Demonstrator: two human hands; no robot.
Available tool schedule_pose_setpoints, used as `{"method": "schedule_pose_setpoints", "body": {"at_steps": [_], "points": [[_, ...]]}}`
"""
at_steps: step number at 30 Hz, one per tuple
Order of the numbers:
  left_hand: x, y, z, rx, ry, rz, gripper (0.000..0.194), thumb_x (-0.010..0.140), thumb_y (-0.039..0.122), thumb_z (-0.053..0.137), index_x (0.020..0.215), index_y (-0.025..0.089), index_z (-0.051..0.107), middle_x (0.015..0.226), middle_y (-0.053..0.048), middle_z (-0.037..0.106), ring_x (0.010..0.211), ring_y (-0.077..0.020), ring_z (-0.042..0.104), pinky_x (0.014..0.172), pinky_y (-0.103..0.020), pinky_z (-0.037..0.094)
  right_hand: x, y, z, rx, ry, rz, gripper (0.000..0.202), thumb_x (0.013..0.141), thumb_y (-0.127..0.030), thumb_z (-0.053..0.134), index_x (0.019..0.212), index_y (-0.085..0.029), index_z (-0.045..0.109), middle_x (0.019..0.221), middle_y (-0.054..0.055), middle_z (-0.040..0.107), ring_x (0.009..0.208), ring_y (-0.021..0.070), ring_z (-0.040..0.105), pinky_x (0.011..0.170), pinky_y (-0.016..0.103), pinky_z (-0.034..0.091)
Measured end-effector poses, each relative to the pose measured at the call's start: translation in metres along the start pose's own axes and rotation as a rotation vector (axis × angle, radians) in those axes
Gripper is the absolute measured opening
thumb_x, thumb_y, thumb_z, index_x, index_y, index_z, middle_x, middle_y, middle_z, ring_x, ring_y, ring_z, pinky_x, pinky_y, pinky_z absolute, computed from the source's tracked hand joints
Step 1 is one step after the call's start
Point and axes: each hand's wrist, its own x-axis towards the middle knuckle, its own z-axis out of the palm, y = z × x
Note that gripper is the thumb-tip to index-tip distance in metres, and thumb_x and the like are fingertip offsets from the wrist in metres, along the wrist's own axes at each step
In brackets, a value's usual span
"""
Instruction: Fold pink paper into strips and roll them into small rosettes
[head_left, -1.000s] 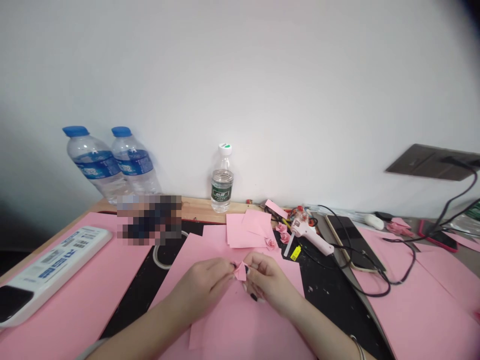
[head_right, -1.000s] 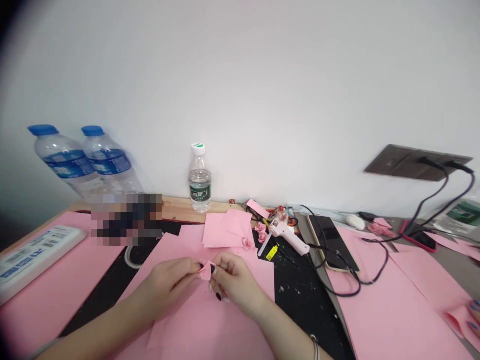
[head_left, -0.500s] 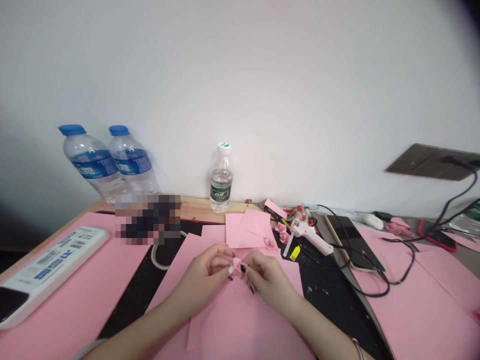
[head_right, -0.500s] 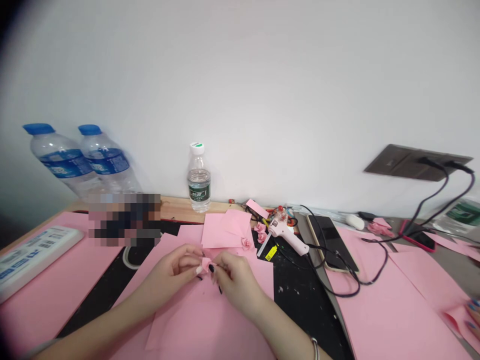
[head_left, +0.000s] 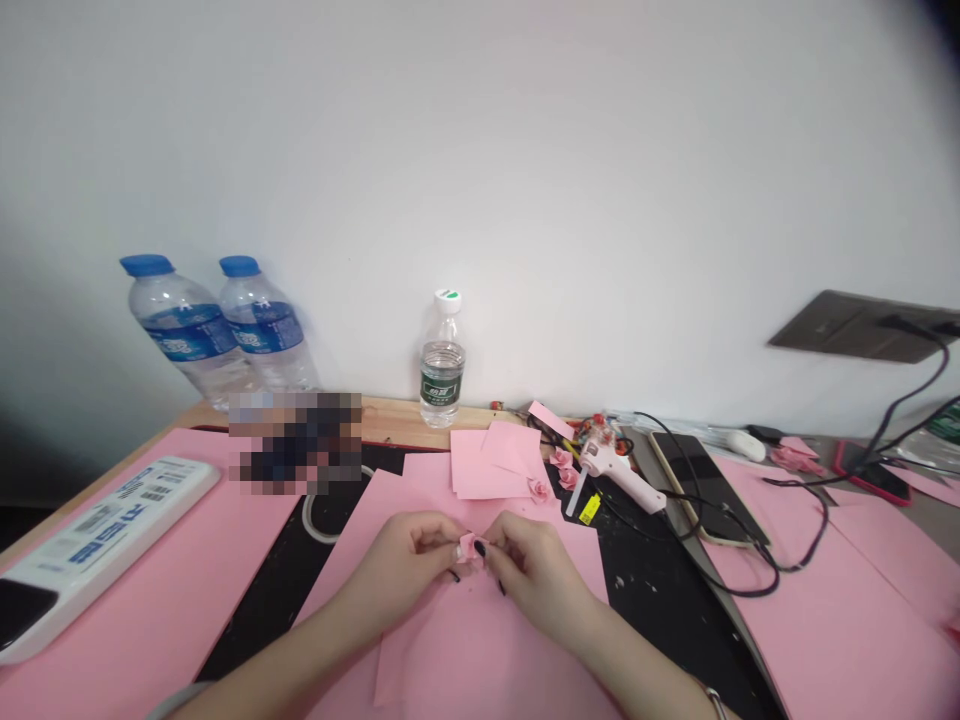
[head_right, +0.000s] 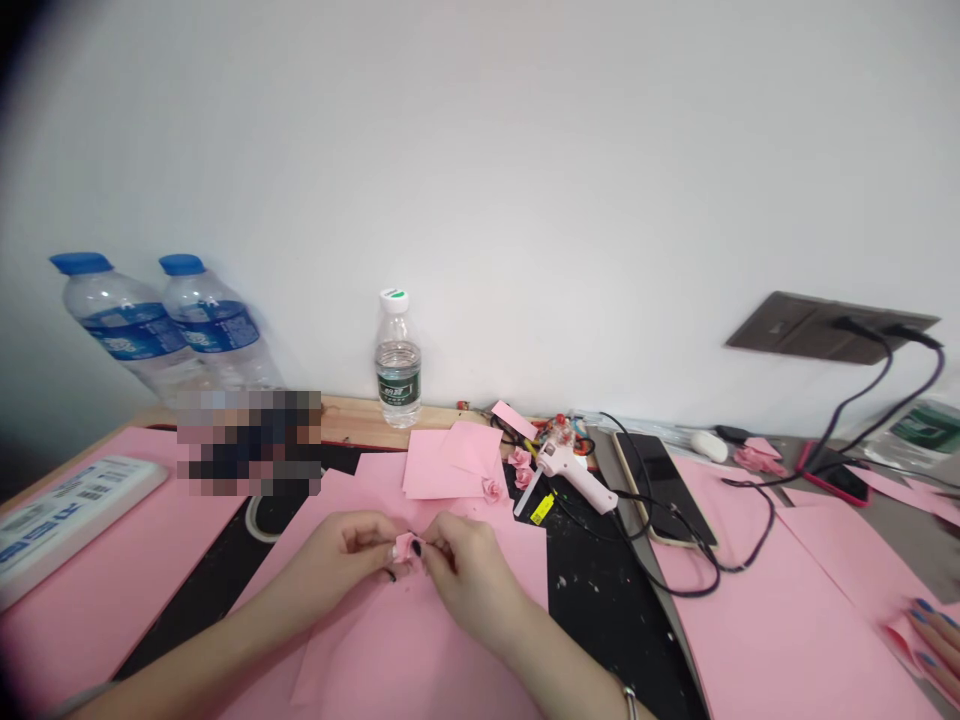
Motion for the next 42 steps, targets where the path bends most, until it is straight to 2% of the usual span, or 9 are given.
{"method": "schedule_pose_setpoints", "body": {"at_steps": [6, 9, 13, 16, 20, 24, 27, 36, 42], "points": [[-0.001, 0.005, 0.0, -0.062, 0.023, -0.07, 0.027, 0.068, 0.041, 0.076, 0.068, 0.015, 0.068, 0.067, -0.004, 0.071, 0.065, -0.0174, 0.064, 0.066, -0.028, 0.048, 0.001, 0.003, 0.002, 0.226, -0.019, 0.065, 0.017, 0.087, -0.012, 0.046, 0.075, -0.019, 0.054, 0.056, -0.003, 0.052, 0.049, 0.0122, 0.049, 0.049, 0.023, 0.038], [-0.001, 0.006, 0.0, -0.078, -0.019, -0.096, 0.03, 0.069, 0.044, 0.075, 0.073, 0.015, 0.069, 0.073, -0.005, 0.073, 0.07, -0.0188, 0.066, 0.07, -0.029, 0.049, 0.003, 0.003, 0.003, 0.3, -0.022, 0.118, 0.016, 0.088, -0.016, 0.047, 0.072, -0.02, 0.051, 0.054, -0.004, 0.051, 0.045, 0.0114, 0.046, 0.047, 0.023, 0.036], [-0.002, 0.004, 0.002, -0.097, -0.131, -0.093, 0.034, 0.072, 0.048, 0.071, 0.08, 0.015, 0.071, 0.079, -0.006, 0.074, 0.074, -0.0194, 0.067, 0.074, -0.031, 0.049, 0.004, 0.004, 0.005, 0.31, 0.001, 0.161, 0.017, 0.084, -0.018, 0.053, 0.068, -0.021, 0.048, 0.051, -0.005, 0.05, 0.043, 0.011, 0.045, 0.044, 0.022, 0.033], [-0.001, 0.0, 0.002, -0.11, -0.132, -0.092, 0.035, 0.073, 0.049, 0.07, 0.082, 0.015, 0.07, 0.08, -0.007, 0.074, 0.074, -0.0194, 0.067, 0.074, -0.032, 0.049, 0.004, 0.005, 0.005, 0.239, 0.07, 0.165, 0.02, 0.083, -0.018, 0.056, 0.066, -0.021, 0.046, 0.051, -0.005, 0.048, 0.045, 0.0109, 0.043, 0.044, 0.022, 0.031], [-0.001, 0.0, 0.003, -0.146, -0.074, -0.088, 0.035, 0.07, 0.048, 0.073, 0.081, 0.014, 0.07, 0.078, -0.007, 0.073, 0.075, -0.0207, 0.067, 0.076, -0.034, 0.05, 0.0, -0.001, 0.002, 0.141, 0.155, 0.01, 0.007, 0.082, -0.013, 0.053, 0.082, -0.02, 0.051, 0.069, -0.001, 0.053, 0.057, 0.0136, 0.048, 0.051, 0.024, 0.037], [-0.004, 0.003, 0.007, -0.198, -0.041, -0.054, 0.026, 0.076, 0.04, 0.071, 0.083, 0.015, 0.07, 0.078, -0.005, 0.072, 0.075, -0.0195, 0.066, 0.077, -0.033, 0.05, -0.004, -0.01, -0.001, 0.001, 0.164, -0.246, 0.028, 0.075, -0.004, 0.051, 0.098, -0.02, 0.055, 0.102, 0.008, 0.056, 0.092, 0.0211, 0.056, 0.074, 0.03, 0.046], [-0.007, 0.003, 0.012, -0.24, -0.017, -0.021, 0.024, 0.075, 0.039, 0.071, 0.079, 0.015, 0.069, 0.075, -0.004, 0.071, 0.074, -0.0187, 0.065, 0.075, -0.033, 0.05, -0.005, -0.012, 0.001, -0.041, 0.155, -0.307, 0.03, 0.074, -0.002, 0.052, 0.097, -0.021, 0.055, 0.112, 0.01, 0.052, 0.108, 0.0238, 0.052, 0.09, 0.035, 0.045], [-0.01, 0.0, 0.022, -0.274, 0.007, -0.03, 0.026, 0.072, 0.04, 0.073, 0.074, 0.016, 0.066, 0.074, -0.003, 0.069, 0.075, -0.0191, 0.065, 0.078, -0.034, 0.051, -0.007, -0.014, 0.005, -0.026, 0.152, -0.317, 0.028, 0.072, 0.001, 0.05, 0.089, -0.021, 0.052, 0.106, 0.009, 0.052, 0.106, 0.0227, 0.054, 0.09, 0.034, 0.046], [-0.009, 0.0, 0.019, -0.234, -0.087, 0.013, 0.028, 0.08, 0.044, 0.066, 0.082, 0.016, 0.068, 0.083, -0.006, 0.071, 0.083, -0.0222, 0.066, 0.082, -0.037, 0.051, -0.006, -0.013, 0.004, -0.05, 0.139, -0.329, 0.029, 0.068, 0.002, 0.049, 0.086, -0.021, 0.053, 0.109, 0.01, 0.052, 0.1, 0.0218, 0.057, 0.086, 0.034, 0.049]]}}
